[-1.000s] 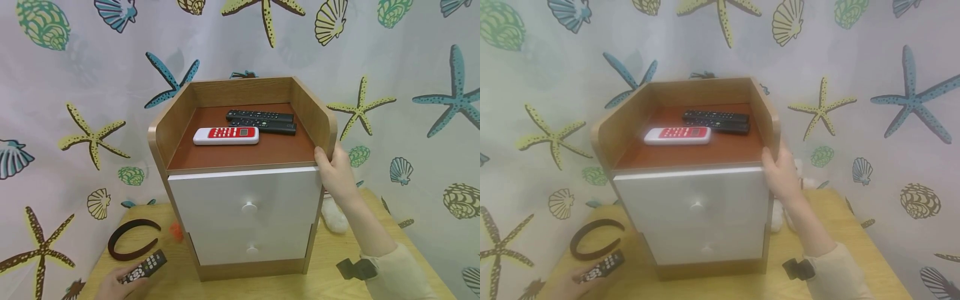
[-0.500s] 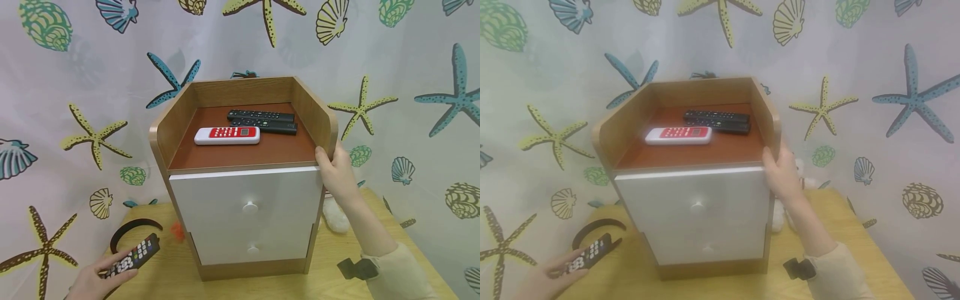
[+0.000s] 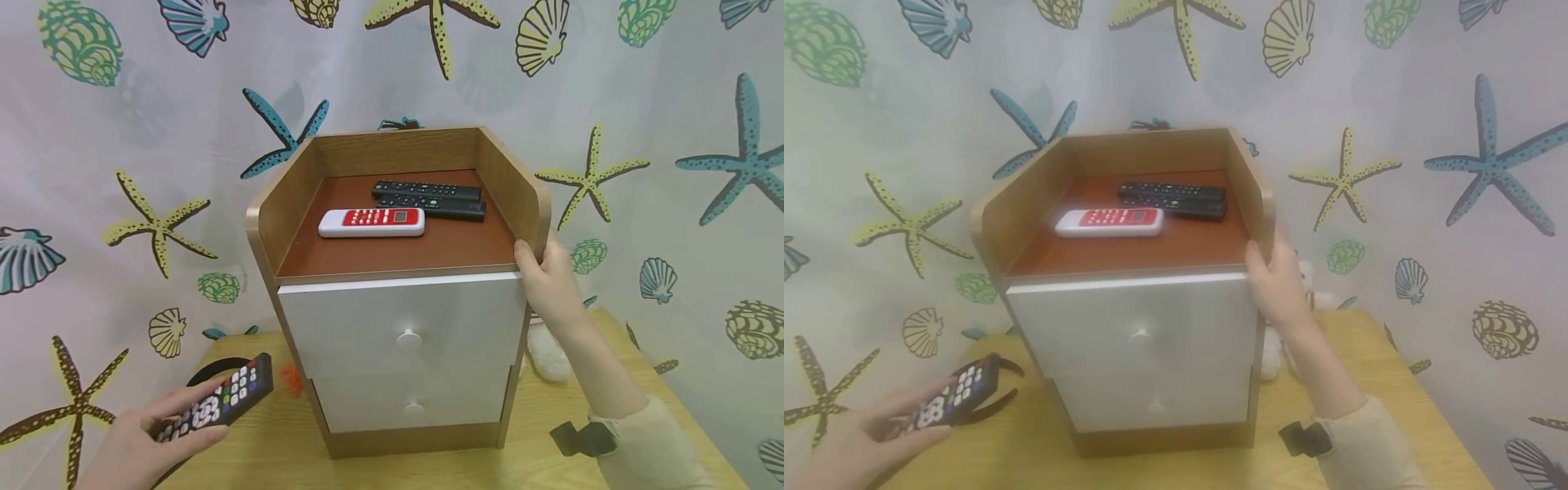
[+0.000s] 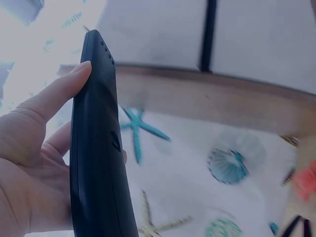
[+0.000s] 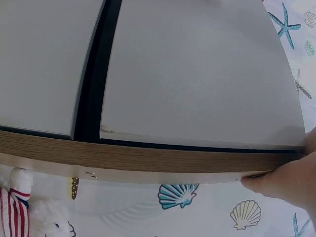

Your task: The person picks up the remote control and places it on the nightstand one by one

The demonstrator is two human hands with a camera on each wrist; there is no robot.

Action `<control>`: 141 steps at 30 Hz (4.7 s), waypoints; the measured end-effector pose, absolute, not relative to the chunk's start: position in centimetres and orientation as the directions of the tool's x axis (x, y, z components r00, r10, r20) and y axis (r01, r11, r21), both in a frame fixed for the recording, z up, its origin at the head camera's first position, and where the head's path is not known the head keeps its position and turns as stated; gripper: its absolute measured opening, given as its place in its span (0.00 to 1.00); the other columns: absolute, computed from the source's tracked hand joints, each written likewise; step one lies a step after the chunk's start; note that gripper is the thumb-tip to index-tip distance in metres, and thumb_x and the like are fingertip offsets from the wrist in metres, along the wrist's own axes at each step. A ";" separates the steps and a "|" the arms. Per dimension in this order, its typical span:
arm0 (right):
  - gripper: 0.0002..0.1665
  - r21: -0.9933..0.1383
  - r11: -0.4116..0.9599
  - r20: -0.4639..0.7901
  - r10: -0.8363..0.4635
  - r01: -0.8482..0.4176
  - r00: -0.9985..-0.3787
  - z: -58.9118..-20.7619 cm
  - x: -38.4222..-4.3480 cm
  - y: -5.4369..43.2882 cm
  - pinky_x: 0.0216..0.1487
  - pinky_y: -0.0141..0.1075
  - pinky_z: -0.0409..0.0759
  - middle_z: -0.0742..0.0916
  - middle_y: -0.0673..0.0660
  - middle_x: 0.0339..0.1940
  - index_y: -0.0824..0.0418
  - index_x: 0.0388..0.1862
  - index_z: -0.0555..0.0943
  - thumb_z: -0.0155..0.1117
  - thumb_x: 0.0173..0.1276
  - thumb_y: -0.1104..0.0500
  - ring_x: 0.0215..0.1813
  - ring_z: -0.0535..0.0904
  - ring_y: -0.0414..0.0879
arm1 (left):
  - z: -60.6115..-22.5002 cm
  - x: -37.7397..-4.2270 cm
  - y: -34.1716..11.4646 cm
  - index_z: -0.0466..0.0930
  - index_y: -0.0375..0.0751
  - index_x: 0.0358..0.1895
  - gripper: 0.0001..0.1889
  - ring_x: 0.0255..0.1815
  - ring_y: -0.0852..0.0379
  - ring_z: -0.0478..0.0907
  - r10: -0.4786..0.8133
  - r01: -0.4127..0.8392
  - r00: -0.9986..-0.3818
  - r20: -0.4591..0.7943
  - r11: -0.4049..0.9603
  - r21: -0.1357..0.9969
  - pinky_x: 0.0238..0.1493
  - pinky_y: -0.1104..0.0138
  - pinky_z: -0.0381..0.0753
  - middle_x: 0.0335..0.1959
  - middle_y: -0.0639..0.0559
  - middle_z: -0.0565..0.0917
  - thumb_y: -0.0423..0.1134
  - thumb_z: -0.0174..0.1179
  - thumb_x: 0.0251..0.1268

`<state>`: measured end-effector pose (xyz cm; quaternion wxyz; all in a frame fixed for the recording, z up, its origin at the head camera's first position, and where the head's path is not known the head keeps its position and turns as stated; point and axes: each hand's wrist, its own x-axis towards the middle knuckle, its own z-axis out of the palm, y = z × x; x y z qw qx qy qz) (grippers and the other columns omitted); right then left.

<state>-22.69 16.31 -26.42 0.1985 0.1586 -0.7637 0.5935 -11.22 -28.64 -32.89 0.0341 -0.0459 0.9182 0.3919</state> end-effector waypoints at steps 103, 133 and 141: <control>0.28 -0.847 0.281 0.474 0.011 -0.452 -0.881 -26.4 -22.5 16.0 0.69 0.57 0.59 0.68 0.66 0.69 0.68 0.70 0.56 0.42 0.73 0.60 0.70 0.63 0.59 | -15.0 -28.7 -9.1 0.79 0.48 0.57 0.27 0.60 0.51 0.68 0.395 0.361 -0.918 -0.008 0.846 0.393 0.62 0.57 0.69 0.58 0.45 0.78 0.47 0.71 0.50; 0.28 -0.842 0.272 0.487 0.010 -0.467 -0.873 -26.5 -22.6 15.9 0.69 0.58 0.59 0.68 0.67 0.68 0.68 0.69 0.57 0.43 0.73 0.61 0.69 0.63 0.59 | -13.0 -26.5 -11.0 0.70 0.43 0.65 0.29 0.65 0.47 0.66 0.428 0.369 -0.902 -0.058 0.834 0.410 0.66 0.52 0.67 0.63 0.41 0.73 0.50 0.59 0.62; 0.27 -0.842 0.263 0.488 -0.002 -0.471 -0.873 -26.5 -22.5 15.9 0.69 0.58 0.60 0.69 0.66 0.68 0.67 0.69 0.57 0.42 0.73 0.61 0.68 0.64 0.58 | -12.7 -21.3 -12.5 0.70 0.47 0.64 0.26 0.68 0.48 0.66 0.464 0.485 -0.872 0.157 0.771 0.412 0.66 0.50 0.65 0.65 0.47 0.73 0.50 0.57 0.65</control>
